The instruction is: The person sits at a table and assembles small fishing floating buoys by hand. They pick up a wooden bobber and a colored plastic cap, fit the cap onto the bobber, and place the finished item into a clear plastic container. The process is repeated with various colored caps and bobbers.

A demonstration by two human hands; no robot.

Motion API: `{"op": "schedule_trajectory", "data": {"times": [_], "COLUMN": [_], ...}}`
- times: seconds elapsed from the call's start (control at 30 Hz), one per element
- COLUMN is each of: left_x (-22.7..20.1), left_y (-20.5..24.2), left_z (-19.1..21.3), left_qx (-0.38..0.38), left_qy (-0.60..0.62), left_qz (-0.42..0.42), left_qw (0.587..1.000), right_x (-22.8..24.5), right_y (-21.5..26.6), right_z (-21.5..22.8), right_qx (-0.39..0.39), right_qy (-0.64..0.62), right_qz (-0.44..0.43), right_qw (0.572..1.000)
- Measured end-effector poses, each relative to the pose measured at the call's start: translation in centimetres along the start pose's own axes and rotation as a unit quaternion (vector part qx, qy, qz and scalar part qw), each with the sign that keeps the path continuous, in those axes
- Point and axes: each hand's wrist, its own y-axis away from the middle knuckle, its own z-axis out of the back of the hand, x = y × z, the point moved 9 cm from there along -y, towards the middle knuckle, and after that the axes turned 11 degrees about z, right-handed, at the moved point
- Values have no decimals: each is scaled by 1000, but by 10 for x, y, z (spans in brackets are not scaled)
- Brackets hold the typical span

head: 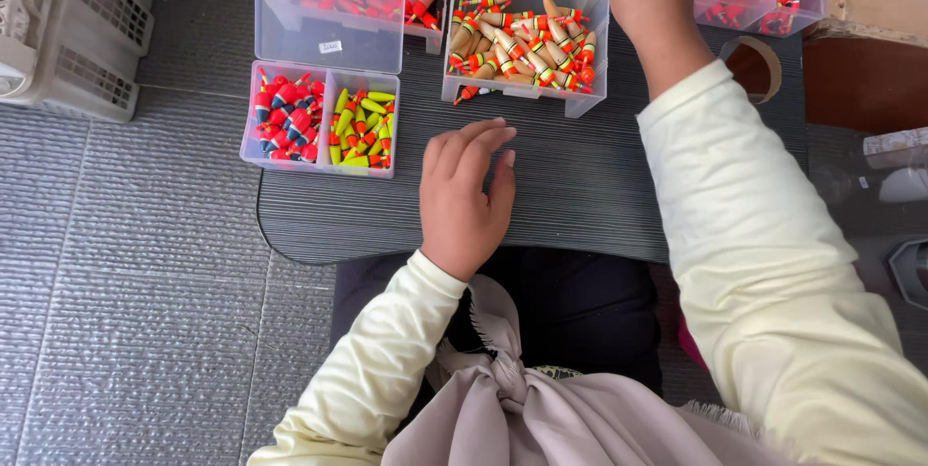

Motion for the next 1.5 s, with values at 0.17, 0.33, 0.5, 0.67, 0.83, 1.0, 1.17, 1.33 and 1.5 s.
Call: {"op": "schedule_trajectory", "data": {"times": [0.17, 0.33, 0.5, 0.67, 0.83, 1.0, 1.17, 1.33, 1.5], "left_x": [-29, -13, -18, -23, -26, -28, -32, -34, -27], "left_y": [-37, -66, -70, -74, -80, -83, -76, -65, -63], "left_z": [0, -17, -18, -14, -14, -12, -11, -13, -21], "left_qx": [-79, -42, -40, -30, -43, -52, -45, -36, -36], "left_qy": [-378, -402, -378, -384, -391, -382, -371, -376, -425], "left_qz": [-188, -240, -246, -241, -244, -242, -260, -272, -278], "left_qw": [903, 882, 892, 891, 887, 890, 890, 885, 861], "right_x": [144, 220, 220, 193, 164, 171, 188, 208, 191], "right_y": [16, 80, 130, 138, 127, 102, 105, 120, 139], "right_z": [98, 115, 59, 4, -40, -59, -67, -23, 5], "right_qx": [-27, 82, 220, 298, 349, 287, 279, 204, 179], "right_qy": [15, -104, -151, 18, 52, -16, -166, -55, -5], "right_qz": [170, 213, 181, 103, -5, 97, 131, 235, 207], "right_qw": [985, 968, 947, 949, 936, 953, 937, 949, 962]}}
